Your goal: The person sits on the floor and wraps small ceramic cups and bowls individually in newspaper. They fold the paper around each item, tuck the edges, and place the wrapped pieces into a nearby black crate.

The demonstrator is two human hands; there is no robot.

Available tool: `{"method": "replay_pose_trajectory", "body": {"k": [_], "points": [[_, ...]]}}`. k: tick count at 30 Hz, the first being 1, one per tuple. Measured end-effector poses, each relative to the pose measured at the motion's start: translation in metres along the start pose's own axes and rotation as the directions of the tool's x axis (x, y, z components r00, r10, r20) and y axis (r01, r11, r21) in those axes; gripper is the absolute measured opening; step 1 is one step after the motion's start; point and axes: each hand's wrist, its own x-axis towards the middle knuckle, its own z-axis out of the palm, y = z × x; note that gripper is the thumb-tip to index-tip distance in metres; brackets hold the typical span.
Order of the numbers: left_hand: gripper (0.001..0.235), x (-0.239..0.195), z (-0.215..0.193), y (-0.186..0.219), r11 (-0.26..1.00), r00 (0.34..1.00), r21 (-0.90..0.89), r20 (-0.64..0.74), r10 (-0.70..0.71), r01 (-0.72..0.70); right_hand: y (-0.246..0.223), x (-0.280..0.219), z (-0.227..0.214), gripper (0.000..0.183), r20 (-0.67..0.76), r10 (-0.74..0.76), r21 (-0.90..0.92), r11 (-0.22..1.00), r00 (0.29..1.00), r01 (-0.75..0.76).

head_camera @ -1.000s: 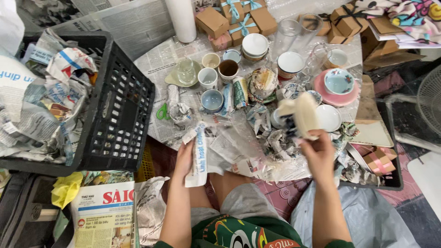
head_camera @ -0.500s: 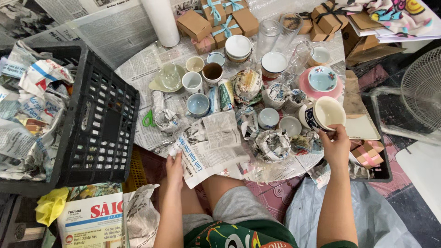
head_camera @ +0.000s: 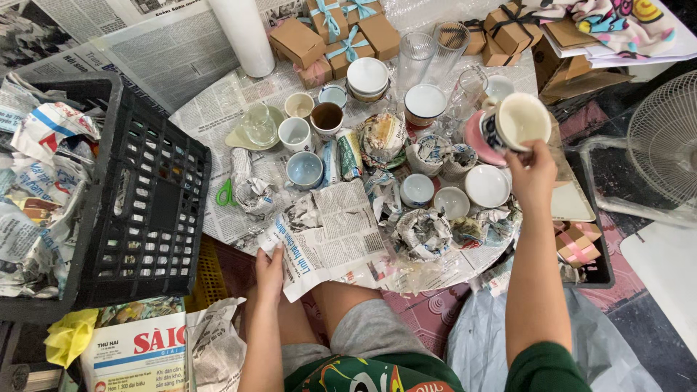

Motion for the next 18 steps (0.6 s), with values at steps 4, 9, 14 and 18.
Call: {"method": "replay_pose_trajectory", "body": {"k": [4,9,14,18], "points": [[0.038,0.001,-0.001,-0.003,1.000,0.999,-0.018,0.042,-0.016,0.016,0.012,0.030,0.017,0.029,-0.025,-0.013,-0.055,0.998,1.000,0.012],[0.042,0.006,-0.007,-0.003,0.999,0.997,-0.024,0.060,-0.041,0.043,-0.006,0.028,0.030,0.026,0.067,-0.074,-0.014,0.997,0.995,0.076],[0.043,0.008,-0.006,-0.007,1.000,0.999,-0.006,0.051,-0.013,0.014,-0.055,0.026,0.055,0.027,0.173,-0.106,0.124,0.989,0.979,0.085],[0.045,0.015,-0.006,-0.020,0.989,0.990,-0.052,0.038,0.138,-0.136,-0.099,0.020,0.065,0.026,0.270,-0.114,0.126,0.989,0.956,0.083]]}}
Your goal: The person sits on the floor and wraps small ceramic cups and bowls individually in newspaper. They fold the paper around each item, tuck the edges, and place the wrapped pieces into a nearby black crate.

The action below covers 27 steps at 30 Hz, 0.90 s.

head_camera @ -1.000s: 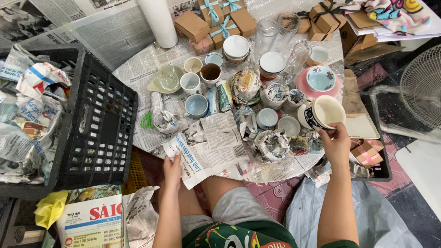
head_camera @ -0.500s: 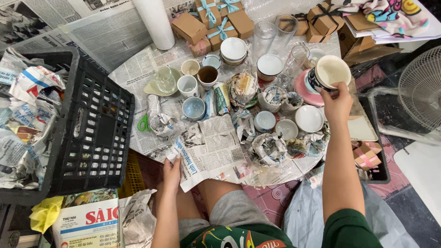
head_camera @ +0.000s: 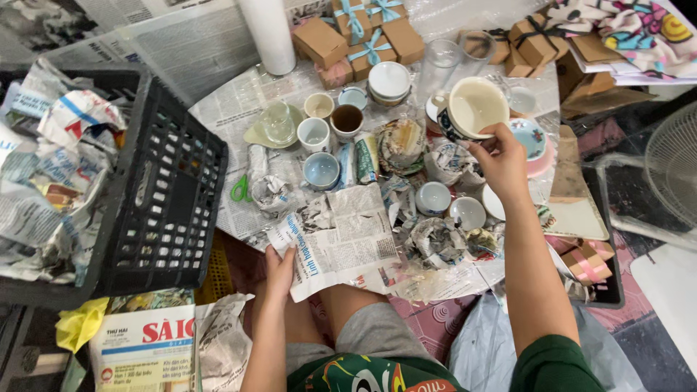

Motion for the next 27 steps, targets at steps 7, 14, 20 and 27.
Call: {"method": "replay_pose_trajectory", "body": {"k": [7,14,20,27], "points": [[0.043,0.001,0.001,-0.002,0.980,0.998,0.194,0.026,0.049,-0.053,-0.076,-0.024,0.060,0.026,0.263,-0.046,0.056,0.998,0.964,0.033],[0.085,-0.029,0.018,0.120,0.619,0.841,0.721,-0.093,0.533,-0.312,-0.123,-0.054,0.136,0.027,0.387,-0.095,0.133,0.990,0.917,0.047],[0.045,0.021,0.055,0.146,0.341,0.741,0.782,0.218,0.635,-0.522,-0.140,-0.073,0.164,0.024,0.353,-0.005,0.155,0.986,0.936,-0.054],[0.029,0.089,0.101,0.129,0.099,0.707,0.770,0.517,0.482,-0.630,-0.121,-0.090,0.163,0.021,0.286,0.141,0.258,0.941,0.948,-0.218]]}}
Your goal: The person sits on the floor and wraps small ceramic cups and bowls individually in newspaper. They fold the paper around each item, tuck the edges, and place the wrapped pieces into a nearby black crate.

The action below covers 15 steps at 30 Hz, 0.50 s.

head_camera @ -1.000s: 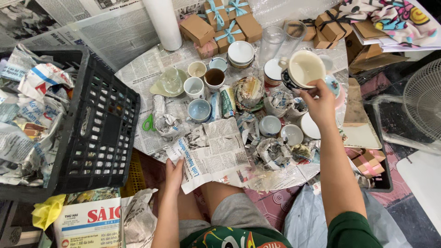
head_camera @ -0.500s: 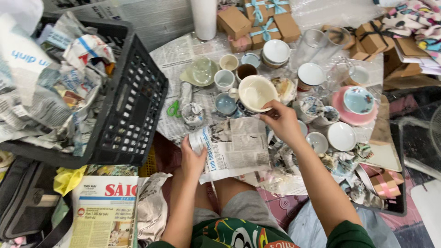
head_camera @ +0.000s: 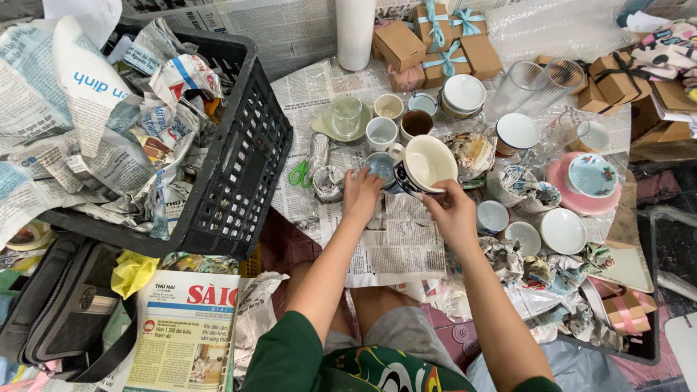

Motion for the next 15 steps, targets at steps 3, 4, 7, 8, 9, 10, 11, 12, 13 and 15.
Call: {"method": "replay_pose_trajectory", "body": {"k": [3,4,7,8,9,10,11,12,13,15], "points": [[0.022,0.004,-0.004,-0.004,0.975,0.997,-0.210,0.015,-0.073,0.075,0.012,-0.006,-0.008,0.021,-0.009,-0.023,0.053,0.998,1.000,0.024],[0.022,0.004,-0.008,-0.006,0.940,0.992,-0.323,-0.007,-0.122,0.113,0.015,-0.008,-0.011,0.022,-0.007,-0.031,0.073,0.997,1.000,0.031],[0.016,0.004,-0.023,-0.020,0.864,0.978,-0.458,0.091,-0.187,0.208,0.016,-0.016,-0.017,0.023,0.013,-0.011,0.097,0.995,1.000,0.009],[0.020,0.002,-0.026,-0.025,0.803,0.964,-0.534,0.124,-0.235,0.265,0.015,-0.017,-0.016,0.023,0.017,0.022,0.081,0.996,1.000,-0.024],[0.024,0.001,-0.029,-0.031,0.733,0.947,-0.602,0.159,-0.278,0.316,0.012,-0.018,-0.014,0.024,0.019,0.053,0.066,0.996,0.998,-0.054],[0.028,0.000,-0.032,-0.037,0.654,0.928,-0.663,0.198,-0.315,0.363,0.010,-0.017,-0.011,0.024,0.020,0.084,0.051,0.995,0.996,-0.085],[0.029,-0.001,-0.036,-0.044,0.563,0.928,-0.757,0.152,-0.339,0.330,0.007,-0.017,-0.006,0.025,0.036,0.074,0.080,0.994,0.997,-0.076],[0.031,-0.001,-0.042,-0.051,0.465,0.924,-0.838,0.109,-0.367,0.284,0.004,-0.015,0.000,0.025,0.052,0.062,0.110,0.992,0.997,-0.068],[0.033,-0.001,-0.048,-0.056,0.360,0.914,-0.905,0.072,-0.399,0.228,0.002,-0.016,0.006,0.026,0.067,0.053,0.137,0.989,0.996,-0.062],[0.034,-0.005,-0.068,-0.063,0.246,0.885,-0.946,0.077,-0.459,0.210,-0.002,-0.011,0.022,0.026,0.114,0.091,0.074,0.992,0.989,-0.100]]}}
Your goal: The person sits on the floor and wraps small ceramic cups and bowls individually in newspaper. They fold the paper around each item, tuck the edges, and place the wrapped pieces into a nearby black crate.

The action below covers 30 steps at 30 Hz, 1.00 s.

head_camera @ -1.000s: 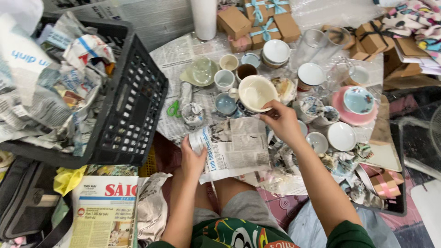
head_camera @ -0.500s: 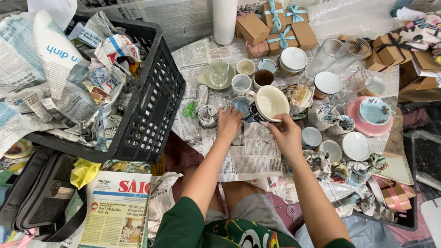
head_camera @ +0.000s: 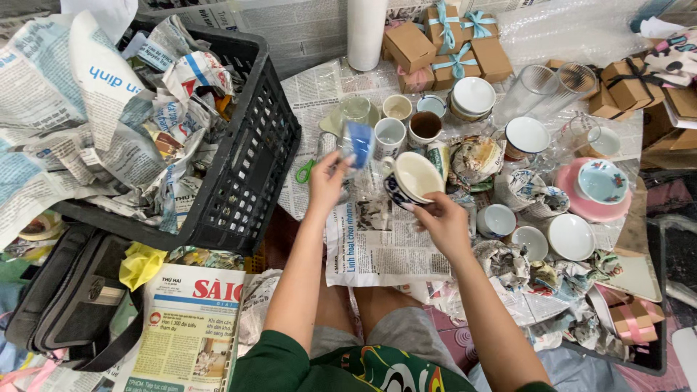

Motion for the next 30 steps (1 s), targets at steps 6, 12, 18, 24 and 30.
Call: {"method": "replay_pose_trajectory", "body": {"k": [6,12,18,24,30], "points": [[0.031,-0.015,-0.035,0.054,0.920,0.943,0.256,-0.076,0.324,-0.295,0.024,0.044,0.062,0.024,0.080,-0.023,0.088,0.996,0.997,0.016],[0.027,-0.026,-0.048,0.060,0.808,0.925,0.481,0.014,0.380,-0.340,0.050,0.065,0.090,0.020,0.084,-0.126,-0.138,0.981,0.988,0.137],[0.025,-0.023,-0.036,0.035,0.602,0.885,0.674,0.180,0.428,-0.428,0.066,0.074,0.103,0.019,0.066,-0.153,-0.317,0.934,0.986,0.166],[0.025,-0.018,0.002,0.025,0.395,0.827,0.737,0.408,0.387,-0.549,0.102,0.083,0.107,0.019,0.068,-0.260,-0.380,0.886,0.963,0.266],[0.028,-0.005,0.027,0.001,0.220,0.776,0.762,0.515,0.364,-0.609,0.110,0.074,0.096,0.026,0.095,-0.263,-0.331,0.902,0.960,0.279]]}}
